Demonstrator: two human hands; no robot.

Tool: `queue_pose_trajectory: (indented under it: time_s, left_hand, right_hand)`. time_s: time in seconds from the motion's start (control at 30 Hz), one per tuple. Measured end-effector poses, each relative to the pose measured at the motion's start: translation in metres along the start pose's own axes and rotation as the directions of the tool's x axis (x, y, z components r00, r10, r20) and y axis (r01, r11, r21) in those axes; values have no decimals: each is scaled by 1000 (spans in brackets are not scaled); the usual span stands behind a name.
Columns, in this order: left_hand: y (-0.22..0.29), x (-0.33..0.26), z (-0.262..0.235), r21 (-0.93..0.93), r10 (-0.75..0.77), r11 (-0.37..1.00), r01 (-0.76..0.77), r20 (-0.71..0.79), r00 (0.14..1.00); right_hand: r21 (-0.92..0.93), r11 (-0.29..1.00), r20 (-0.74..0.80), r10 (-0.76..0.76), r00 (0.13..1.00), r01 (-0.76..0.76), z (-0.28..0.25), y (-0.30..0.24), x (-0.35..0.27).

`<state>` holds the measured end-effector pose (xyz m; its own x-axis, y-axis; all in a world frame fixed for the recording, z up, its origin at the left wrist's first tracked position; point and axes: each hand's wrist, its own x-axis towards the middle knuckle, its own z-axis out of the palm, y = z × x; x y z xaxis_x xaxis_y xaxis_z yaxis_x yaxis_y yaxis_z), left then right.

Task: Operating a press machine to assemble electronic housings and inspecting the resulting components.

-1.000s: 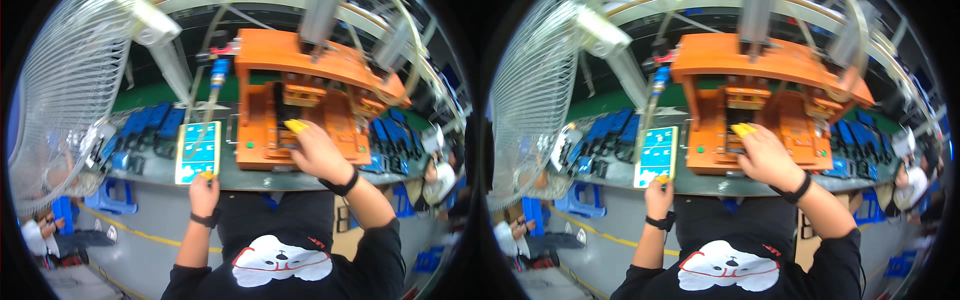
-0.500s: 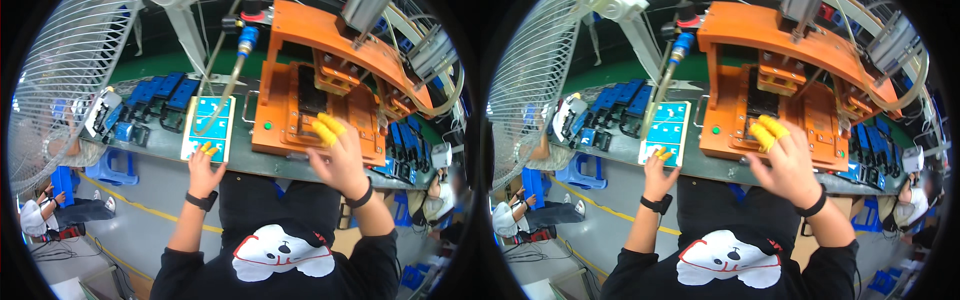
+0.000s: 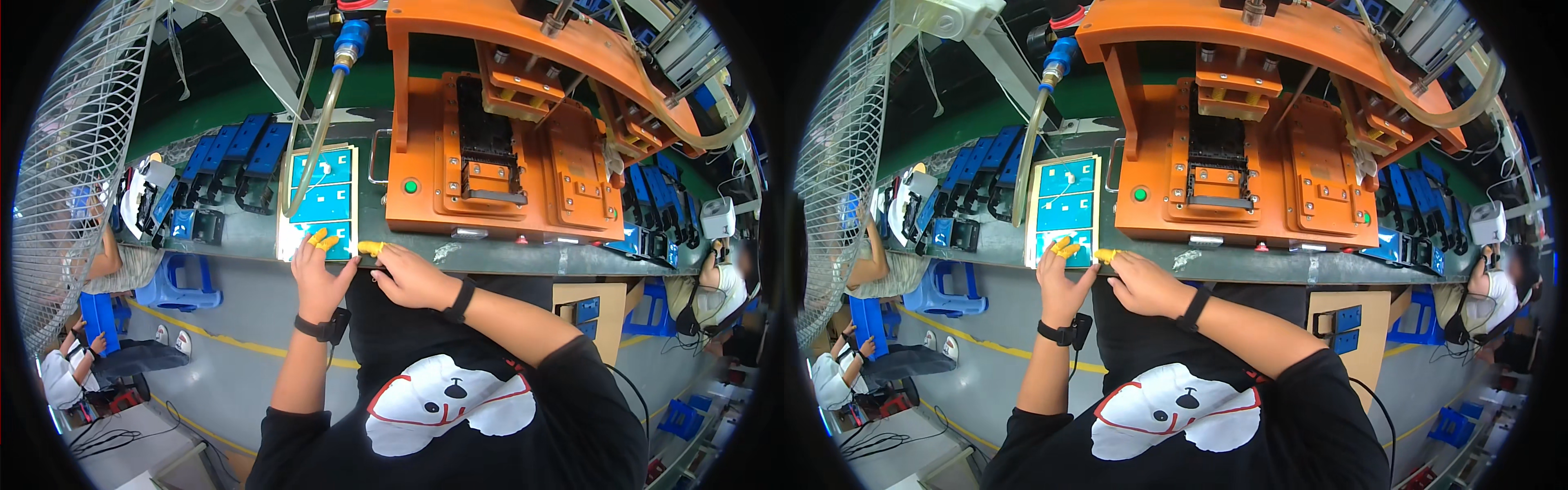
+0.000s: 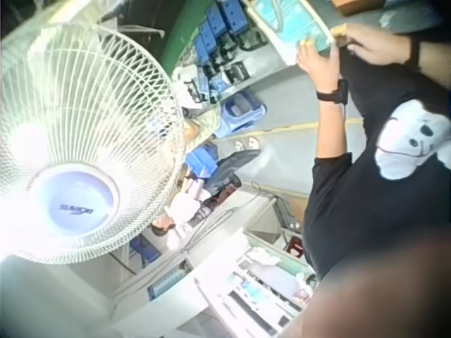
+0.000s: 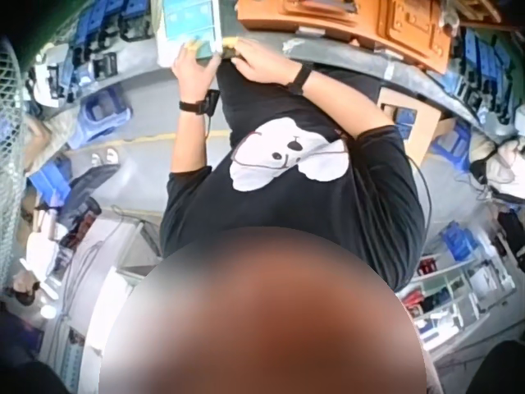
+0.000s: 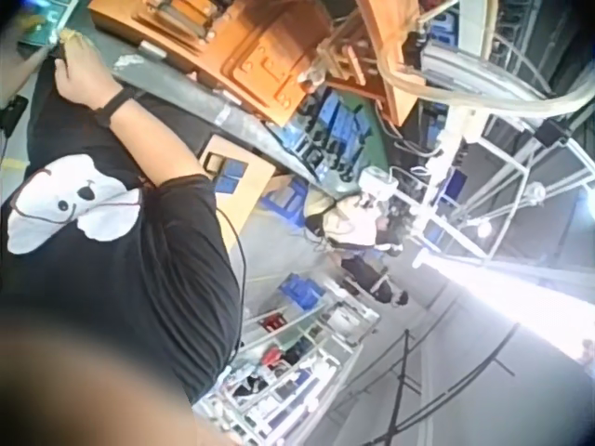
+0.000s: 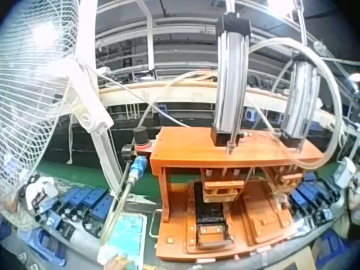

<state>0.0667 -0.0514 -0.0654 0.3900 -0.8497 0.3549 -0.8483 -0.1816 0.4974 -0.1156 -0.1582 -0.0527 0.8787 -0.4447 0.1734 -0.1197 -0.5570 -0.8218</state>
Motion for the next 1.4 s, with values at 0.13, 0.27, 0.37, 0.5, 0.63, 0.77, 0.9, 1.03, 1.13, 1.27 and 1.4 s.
queue_pose_trajectory:
  time_s: [0.13,0.27,0.37,0.5,0.63,0.77,0.9,1.03,1.13,1.27,1.4]
  left_hand:
    - [4,-1,7,23,-19,1000,20,-34,999]
    - [4,1,7,97,4,995,0,-38,999]
    - [-12,14,1,20,115,993,-114,-42,993]
    - [-48,50,-60,-35,-91,995,90,-18,996]
    - [-82,75,-136,207,-100,964,165,-291,951]
    - [-45,51,-167,43,-140,986,160,-294,946]
    - [-3,7,-174,22,-146,988,150,-126,981]
    - [23,-6,-161,-42,-42,998,44,39,998]
    - [43,-13,-150,-116,16,993,-2,124,992]
    - [55,-14,-138,-159,35,987,-14,125,992]
    - [72,-3,-124,-185,105,980,-79,136,985]
  right_hand:
    - [-44,998,-43,31,999,-33,12,9,11]
    - [-136,991,-91,6,996,-18,18,13,14]
    - [-216,976,-62,-3,998,-10,19,14,16]
    - [-347,928,-75,-168,983,132,30,12,21]
    - [-372,911,43,-174,984,178,21,-4,19]
    - [-369,921,-136,-187,973,125,-32,-68,7]
    - [-338,925,-380,34,924,-173,-64,-83,5]
    - [-434,848,-289,188,939,-303,-67,-69,6]
    - [-522,816,-296,101,950,-249,-67,-70,15]
    - [-499,851,-286,16,958,-164,-59,-58,17]
    - [-524,833,-269,39,962,-181,-67,-57,3]
